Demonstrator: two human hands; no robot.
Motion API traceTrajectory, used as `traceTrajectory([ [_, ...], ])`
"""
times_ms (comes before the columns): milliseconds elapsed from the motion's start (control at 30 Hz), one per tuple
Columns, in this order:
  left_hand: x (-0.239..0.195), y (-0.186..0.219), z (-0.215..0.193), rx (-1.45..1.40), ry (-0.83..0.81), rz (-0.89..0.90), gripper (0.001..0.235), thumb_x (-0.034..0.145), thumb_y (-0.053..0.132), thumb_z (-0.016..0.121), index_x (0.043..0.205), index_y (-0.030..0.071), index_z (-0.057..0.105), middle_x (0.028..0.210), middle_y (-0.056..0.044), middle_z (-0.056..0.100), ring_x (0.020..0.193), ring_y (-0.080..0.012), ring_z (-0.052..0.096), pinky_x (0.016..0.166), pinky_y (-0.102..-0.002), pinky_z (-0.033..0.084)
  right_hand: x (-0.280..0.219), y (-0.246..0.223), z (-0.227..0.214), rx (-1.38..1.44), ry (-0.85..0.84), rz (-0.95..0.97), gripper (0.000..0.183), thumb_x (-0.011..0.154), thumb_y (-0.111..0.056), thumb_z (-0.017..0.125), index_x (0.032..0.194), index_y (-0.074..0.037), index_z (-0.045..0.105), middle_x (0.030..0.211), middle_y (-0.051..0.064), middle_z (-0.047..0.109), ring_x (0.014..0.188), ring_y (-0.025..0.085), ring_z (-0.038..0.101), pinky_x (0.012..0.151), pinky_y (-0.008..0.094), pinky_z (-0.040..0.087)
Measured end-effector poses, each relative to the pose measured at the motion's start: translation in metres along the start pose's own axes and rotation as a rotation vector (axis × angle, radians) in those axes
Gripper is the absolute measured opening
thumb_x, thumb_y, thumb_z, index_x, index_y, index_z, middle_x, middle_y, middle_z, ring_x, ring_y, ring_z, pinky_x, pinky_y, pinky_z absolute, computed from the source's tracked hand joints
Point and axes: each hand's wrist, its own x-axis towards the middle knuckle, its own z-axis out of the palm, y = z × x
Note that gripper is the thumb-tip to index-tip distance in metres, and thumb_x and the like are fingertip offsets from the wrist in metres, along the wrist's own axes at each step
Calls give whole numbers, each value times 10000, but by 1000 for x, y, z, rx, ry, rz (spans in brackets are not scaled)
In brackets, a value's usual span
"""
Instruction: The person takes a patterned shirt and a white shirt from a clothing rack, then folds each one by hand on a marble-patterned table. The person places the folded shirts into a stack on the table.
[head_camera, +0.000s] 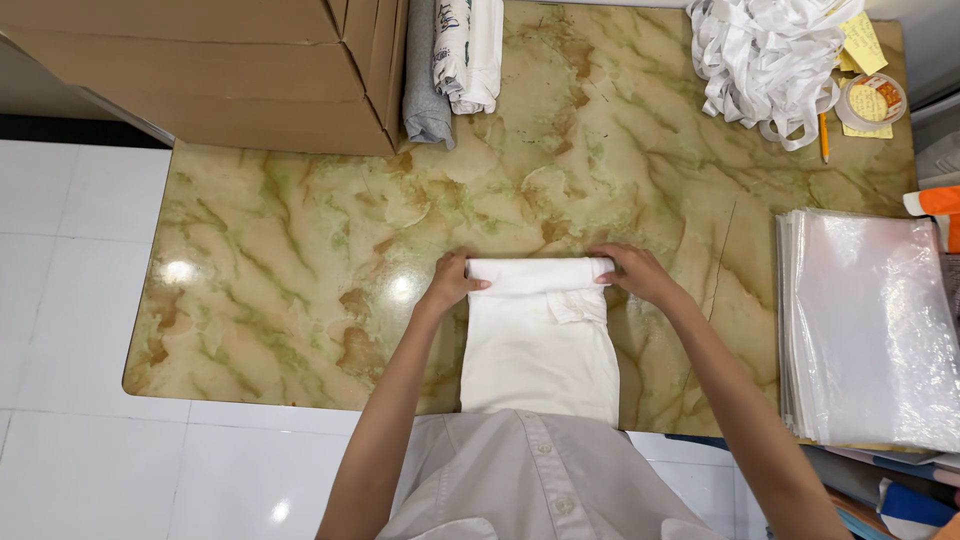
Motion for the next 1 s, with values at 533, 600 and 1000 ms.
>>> traceTrajectory([
  [533,-38,-31,48,769,320,487,237,977,-3,585,1157,102,472,1195,-95,467,1022,-289,638,845,-405,563,-48,8,93,-399,455,-156,534,641,-200,884,1047,-162,539,1028,-6,515,1019,243,590,834,328,561],
  [600,-56,-23,56,656,312,416,293,945,-90,590,1146,83,465,1164,-105,467,952,-303,684,819,-411,607,-55,-1,98,-497,554,-144,508,657,-144,873,1036,-159,535,1041,-14,503,981,211,620,776,288,574],
  [1000,-82,7,38,373,281,250,381,862,-190,584,1064,89,421,1143,-115,466,986,-411,679,831,-492,602,-42,-5,40,250,192,-90,311,795,-134,852,1053,-75,688,923,76,597,736,241,667,690,343,554],
])
